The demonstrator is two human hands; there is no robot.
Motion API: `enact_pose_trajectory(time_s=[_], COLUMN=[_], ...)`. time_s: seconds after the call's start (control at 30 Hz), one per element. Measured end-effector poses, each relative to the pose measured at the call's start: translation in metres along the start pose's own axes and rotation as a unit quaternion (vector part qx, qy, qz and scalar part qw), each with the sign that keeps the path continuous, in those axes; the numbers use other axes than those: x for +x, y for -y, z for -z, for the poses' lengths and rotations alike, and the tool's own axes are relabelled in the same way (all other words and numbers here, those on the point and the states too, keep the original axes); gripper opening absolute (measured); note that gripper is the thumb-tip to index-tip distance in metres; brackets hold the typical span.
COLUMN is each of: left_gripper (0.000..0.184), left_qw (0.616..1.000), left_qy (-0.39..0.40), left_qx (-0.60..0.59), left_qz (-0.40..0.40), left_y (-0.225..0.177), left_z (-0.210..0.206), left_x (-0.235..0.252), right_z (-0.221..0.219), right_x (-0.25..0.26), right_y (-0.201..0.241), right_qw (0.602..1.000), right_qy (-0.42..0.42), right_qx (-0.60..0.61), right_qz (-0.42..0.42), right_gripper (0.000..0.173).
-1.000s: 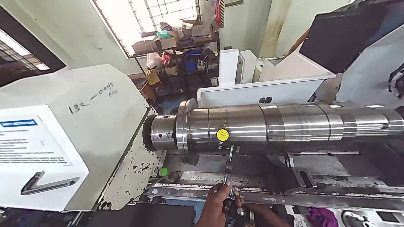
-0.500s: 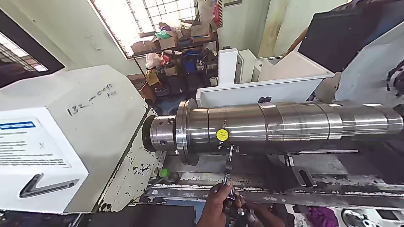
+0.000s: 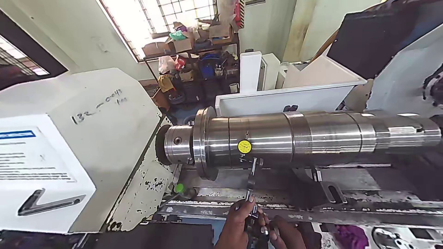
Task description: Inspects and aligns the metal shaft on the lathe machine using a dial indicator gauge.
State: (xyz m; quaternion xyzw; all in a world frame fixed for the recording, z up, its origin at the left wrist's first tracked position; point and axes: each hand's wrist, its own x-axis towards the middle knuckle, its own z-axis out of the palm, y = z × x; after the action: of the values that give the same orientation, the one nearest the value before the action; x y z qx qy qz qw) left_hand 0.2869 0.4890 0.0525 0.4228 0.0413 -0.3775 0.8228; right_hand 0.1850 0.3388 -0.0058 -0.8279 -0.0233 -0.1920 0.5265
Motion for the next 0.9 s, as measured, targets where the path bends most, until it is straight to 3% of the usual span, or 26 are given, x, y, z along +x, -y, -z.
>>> enact_pose_trajectory(time_s=[0.2,0.4,0.5,0.57,0.63,0.73,0.8,0.9], left_gripper=[0.036,0.029,0.03,0.03,0.031,0.031,0.031,0.03], left_qw=[1.0,1.0,1.0,1.0,1.0,1.0,1.0,1.0], left_qy=[-0.006,-0.009,-0.006,-0.006,0.001,0.007,0.009,0.012], left_qx=[0.018,0.019,0.019,0.022,0.023,0.02,0.017,0.022], left_qz=[0.005,-0.002,-0.003,-0.004,-0.006,-0.009,-0.009,-0.004], left_y=[-0.002,-0.001,-0.001,-0.002,-0.002,-0.002,-0.003,-0.005], left_z=[-0.002,-0.001,-0.001,-0.001,0.0,0.0,-0.001,0.0], left_x=[0.001,0.0,0.002,0.001,0.001,0.0,-0.001,0.0], right_z=[-0.013,-0.021,-0.017,-0.013,-0.008,-0.011,-0.017,-0.021], right_x=[0.002,0.002,0.004,0.003,0.004,0.007,0.011,0.012], right_y=[0.008,0.031,0.032,0.028,0.017,-0.009,-0.014,-0.007], right_qw=[0.997,0.97,0.965,0.983,0.997,0.98,0.972,0.977], right_qy=[-0.058,-0.08,-0.062,-0.048,-0.03,-0.059,-0.099,-0.117], right_qx=[-0.033,0.072,0.089,0.048,-0.057,-0.17,-0.177,-0.153], right_qz=[-0.04,-0.219,-0.24,-0.17,-0.041,0.083,0.114,0.093], right_gripper=[0.066,0.046,0.044,0.049,0.065,0.075,0.07,0.068])
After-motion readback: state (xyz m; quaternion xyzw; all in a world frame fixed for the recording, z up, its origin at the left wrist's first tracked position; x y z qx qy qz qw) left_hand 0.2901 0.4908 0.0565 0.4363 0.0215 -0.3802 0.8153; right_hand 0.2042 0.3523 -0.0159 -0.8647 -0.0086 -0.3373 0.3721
